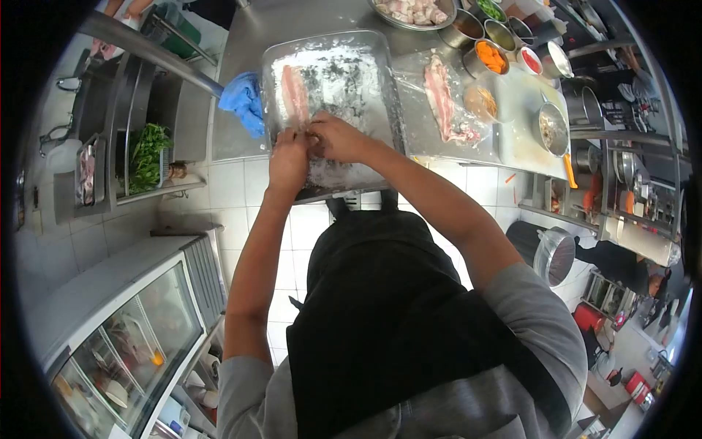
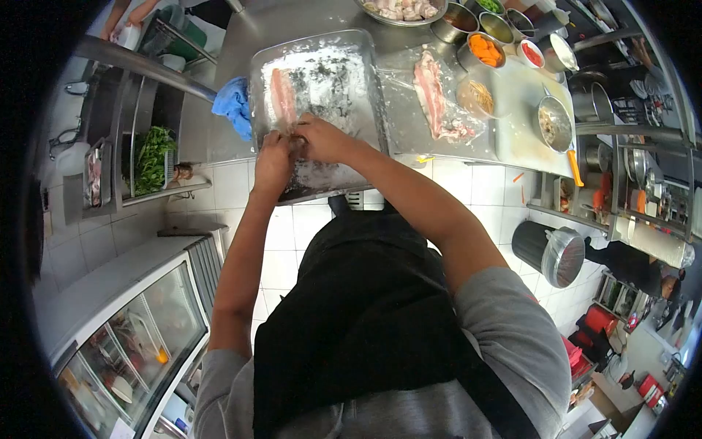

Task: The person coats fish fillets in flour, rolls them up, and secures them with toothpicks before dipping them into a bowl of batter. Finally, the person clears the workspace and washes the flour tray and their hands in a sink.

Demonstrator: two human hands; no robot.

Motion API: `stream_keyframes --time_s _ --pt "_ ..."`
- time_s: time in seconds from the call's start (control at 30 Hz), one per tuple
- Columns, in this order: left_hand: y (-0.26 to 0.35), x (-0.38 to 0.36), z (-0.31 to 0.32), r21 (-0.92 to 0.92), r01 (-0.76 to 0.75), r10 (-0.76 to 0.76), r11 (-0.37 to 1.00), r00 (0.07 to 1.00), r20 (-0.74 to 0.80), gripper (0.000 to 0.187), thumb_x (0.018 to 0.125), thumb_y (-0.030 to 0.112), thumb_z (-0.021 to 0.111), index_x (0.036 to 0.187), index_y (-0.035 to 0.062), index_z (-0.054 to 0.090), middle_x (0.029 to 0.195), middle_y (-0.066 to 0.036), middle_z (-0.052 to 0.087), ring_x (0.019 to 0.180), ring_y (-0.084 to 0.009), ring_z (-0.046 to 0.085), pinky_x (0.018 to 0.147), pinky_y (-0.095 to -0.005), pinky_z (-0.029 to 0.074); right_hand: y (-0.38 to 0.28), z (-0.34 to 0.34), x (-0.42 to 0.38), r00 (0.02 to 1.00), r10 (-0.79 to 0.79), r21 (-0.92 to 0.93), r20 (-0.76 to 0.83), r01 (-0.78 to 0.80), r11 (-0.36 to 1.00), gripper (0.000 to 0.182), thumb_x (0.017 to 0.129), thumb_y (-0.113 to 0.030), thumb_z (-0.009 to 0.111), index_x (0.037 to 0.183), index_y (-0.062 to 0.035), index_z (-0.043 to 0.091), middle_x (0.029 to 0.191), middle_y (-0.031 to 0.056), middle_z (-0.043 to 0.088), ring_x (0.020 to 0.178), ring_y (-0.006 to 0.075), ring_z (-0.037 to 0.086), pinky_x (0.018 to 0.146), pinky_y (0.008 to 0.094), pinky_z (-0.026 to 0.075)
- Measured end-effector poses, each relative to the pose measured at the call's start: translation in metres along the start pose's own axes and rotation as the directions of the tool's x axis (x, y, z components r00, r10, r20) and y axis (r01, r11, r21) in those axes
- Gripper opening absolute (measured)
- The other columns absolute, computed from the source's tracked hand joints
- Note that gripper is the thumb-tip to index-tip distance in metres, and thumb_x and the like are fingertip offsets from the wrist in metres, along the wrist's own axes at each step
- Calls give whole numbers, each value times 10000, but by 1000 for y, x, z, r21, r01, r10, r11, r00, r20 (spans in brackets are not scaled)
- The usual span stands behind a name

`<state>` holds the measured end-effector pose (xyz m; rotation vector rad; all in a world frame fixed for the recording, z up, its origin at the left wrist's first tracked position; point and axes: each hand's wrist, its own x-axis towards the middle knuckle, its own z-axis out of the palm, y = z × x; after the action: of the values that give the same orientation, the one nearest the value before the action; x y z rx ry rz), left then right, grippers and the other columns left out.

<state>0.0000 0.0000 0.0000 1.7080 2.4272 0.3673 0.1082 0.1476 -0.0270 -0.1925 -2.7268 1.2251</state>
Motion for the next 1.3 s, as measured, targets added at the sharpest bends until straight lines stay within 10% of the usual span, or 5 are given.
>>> stream_keyframes --time_s 0.2,0.4,0.5,0.97,1.3 --pt "-4 10 22 -54 38 -42 998 997 -64 251 852 64 555 1078 -25 617 1069 -231 617 1016 -372 631 855 -466 541 -4 2 -11 964 -133 -56 -228 123 991 407 759 -70 727 1139 -49 581 1095 159 585 1036 379 581 886 455 500" --pt "27 9 -15 -264 275 -293 924 956 -30 212 812 -20 562 1020 -59 553 1096 -293 546 1035 -469 570 881 -526 489 -8 -16 0 996 -73 -97 -48 68 993 296 781 -110 723 1056 -43 636 1049 137 621 1028 356 588 890 455 496" --pt "20 8 6 -190 80 -135 979 944 -300 247 808 -29 579 1053 -45 555 1121 -263 551 1044 -455 565 894 -512 483 9 -17 12 994 -91 -160 57 99 982 229 796 -167 712 989 -49 677 1037 137 631 1033 352 590 887 459 490" --pt "13 7 8 -478 50 -189 877 950 -247 205 755 -41 559 956 -71 589 998 -278 569 891 -475 578 790 -538 473 5 -48 35 907 164 -92 387 -139 986 254 831 -170 669 1034 -18 678 915 183 680 858 348 656 774 432 510" --pt "11 16 9 -361 172 -251 916 950 -186 118 840 32 572 879 -76 599 983 -321 536 818 -489 621 726 -554 517 -3 -31 14 989 -94 -176 -115 73 982 311 805 -169 721 1078 -54 625 1093 124 619 1035 355 587 879 428 500"
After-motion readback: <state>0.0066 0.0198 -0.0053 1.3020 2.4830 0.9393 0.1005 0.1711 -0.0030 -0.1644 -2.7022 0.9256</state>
